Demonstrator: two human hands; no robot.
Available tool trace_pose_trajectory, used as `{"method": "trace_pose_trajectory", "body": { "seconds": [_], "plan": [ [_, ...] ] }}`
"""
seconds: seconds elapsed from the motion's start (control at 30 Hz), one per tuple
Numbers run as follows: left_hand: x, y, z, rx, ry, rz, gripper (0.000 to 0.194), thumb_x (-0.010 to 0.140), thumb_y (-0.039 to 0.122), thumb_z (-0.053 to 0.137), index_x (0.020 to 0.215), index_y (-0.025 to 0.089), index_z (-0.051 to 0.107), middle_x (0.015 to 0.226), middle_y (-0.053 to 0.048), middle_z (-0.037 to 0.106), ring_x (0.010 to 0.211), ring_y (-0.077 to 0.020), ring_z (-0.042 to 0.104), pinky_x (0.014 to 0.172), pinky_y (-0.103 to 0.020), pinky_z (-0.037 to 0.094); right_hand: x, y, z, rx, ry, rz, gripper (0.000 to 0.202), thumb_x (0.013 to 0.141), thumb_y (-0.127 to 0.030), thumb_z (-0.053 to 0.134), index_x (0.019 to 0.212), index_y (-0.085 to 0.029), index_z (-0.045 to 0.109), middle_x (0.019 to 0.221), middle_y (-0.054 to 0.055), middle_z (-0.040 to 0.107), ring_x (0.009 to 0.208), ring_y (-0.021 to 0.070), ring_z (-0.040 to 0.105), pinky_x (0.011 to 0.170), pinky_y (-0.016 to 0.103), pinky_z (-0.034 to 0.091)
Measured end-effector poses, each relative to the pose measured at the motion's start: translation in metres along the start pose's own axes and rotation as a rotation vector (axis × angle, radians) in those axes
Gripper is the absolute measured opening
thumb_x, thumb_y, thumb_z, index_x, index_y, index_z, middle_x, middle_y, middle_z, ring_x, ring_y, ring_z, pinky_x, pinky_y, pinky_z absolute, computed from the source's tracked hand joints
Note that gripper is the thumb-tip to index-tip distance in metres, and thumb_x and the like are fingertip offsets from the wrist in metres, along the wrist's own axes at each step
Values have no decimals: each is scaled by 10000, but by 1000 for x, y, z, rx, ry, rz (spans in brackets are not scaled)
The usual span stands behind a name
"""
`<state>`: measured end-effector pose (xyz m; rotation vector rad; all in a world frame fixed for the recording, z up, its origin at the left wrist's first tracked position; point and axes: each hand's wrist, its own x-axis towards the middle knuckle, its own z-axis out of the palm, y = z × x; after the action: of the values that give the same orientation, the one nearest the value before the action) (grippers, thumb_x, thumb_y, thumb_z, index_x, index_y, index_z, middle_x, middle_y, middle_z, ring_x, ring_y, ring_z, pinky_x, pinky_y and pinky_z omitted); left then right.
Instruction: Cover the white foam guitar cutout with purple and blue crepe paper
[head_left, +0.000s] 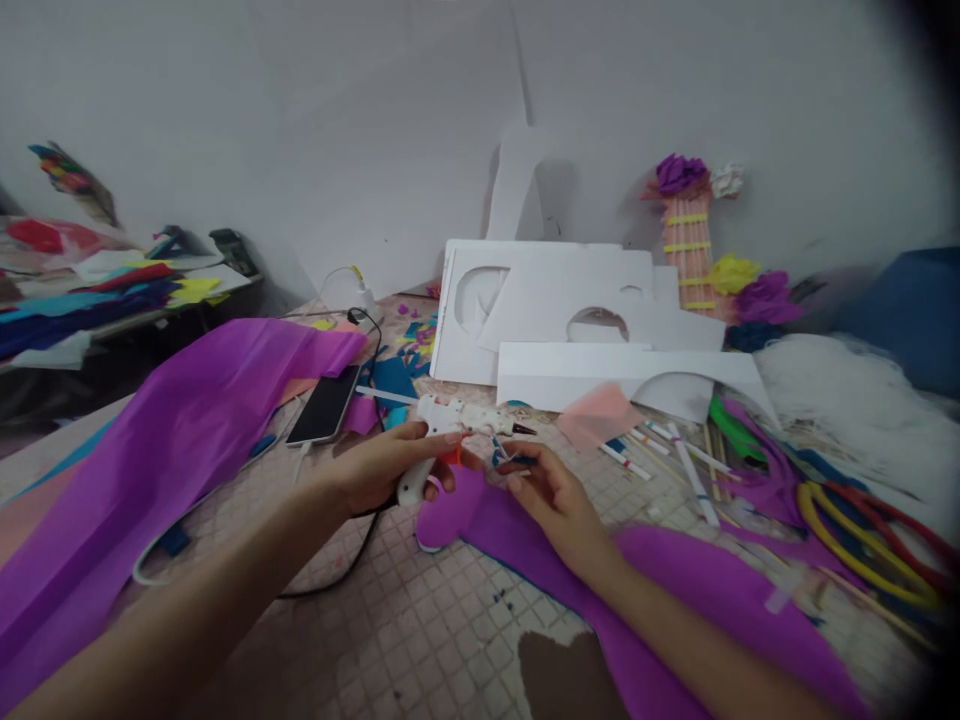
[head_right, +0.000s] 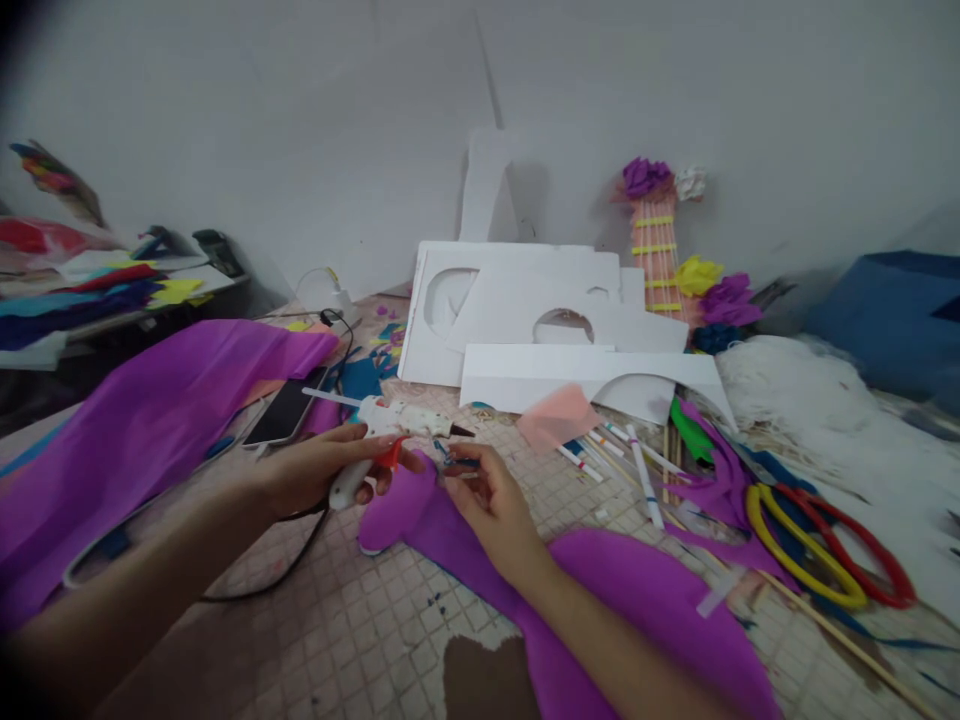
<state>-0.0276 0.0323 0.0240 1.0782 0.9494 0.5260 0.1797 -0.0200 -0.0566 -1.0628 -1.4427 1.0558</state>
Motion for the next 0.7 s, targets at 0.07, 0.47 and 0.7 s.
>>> {"method": "trace_pose_trajectory", "body": {
  "seconds": [0.07,0.47,0.7],
  "plan": [
    [3,-3,9,-18,4,-23,248,780,338,709,764,122,589,628,-41,648,523,-94,542,451,-188,410,0,0,0,1,33,20,297,865,-395,585,1108,-235,527,1051,59,640,938,193,620,785,325,490],
    [13,-9,18,-149,-79,-46,212,822,292,674,893,100,620,837,-103,709,537,-79,577,427,-147,438,4,2,-2,97,130,10,238,813,-380,638,975,-234,541,890,-3,596,731,138,563,649,262,446],
    [17,-10,20,-293,-88,-145,184,894,267,583,934,92,626,748,-95,696,508,-73,573,423,-127,428,3,-3,-2,119,133,-13,198,820,-375,639,917,-233,540,841,-12,572,708,132,540,641,261,431]
  ]
}}
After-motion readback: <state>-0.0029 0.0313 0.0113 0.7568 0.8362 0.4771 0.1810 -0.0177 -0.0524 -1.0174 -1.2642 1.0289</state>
